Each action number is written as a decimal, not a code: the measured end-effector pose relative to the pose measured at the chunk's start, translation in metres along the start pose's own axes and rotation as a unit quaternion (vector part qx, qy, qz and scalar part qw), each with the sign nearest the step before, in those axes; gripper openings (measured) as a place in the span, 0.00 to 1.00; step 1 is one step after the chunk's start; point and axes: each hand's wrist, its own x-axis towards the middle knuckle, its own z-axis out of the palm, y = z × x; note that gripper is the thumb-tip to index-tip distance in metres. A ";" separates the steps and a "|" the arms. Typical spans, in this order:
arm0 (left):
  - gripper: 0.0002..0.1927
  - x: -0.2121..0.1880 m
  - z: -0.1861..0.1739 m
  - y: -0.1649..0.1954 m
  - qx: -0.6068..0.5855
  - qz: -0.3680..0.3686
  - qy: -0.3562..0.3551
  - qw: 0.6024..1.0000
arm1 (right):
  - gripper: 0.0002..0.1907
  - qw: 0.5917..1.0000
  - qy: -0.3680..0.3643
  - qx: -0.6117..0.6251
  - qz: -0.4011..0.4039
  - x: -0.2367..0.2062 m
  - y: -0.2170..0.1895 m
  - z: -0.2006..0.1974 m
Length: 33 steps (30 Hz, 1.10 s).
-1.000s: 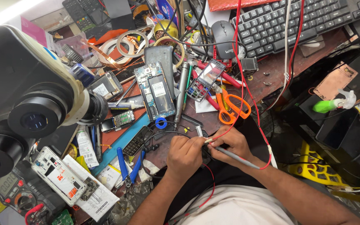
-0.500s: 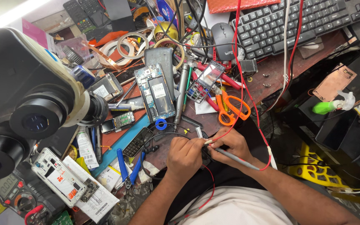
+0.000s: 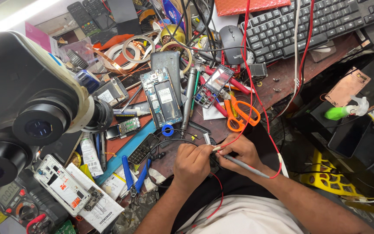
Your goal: The person sits at a cluttered electronics repair workbench and uses multimeter test probes to test a small component and a disassembled phone board, repositioning the probes and the part repeatedly while checking readings on the multimeter.
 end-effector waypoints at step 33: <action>0.11 0.000 0.000 -0.001 0.000 0.004 0.001 1.000 | 0.11 1.000 -0.002 0.006 0.000 -0.002 0.003 0.000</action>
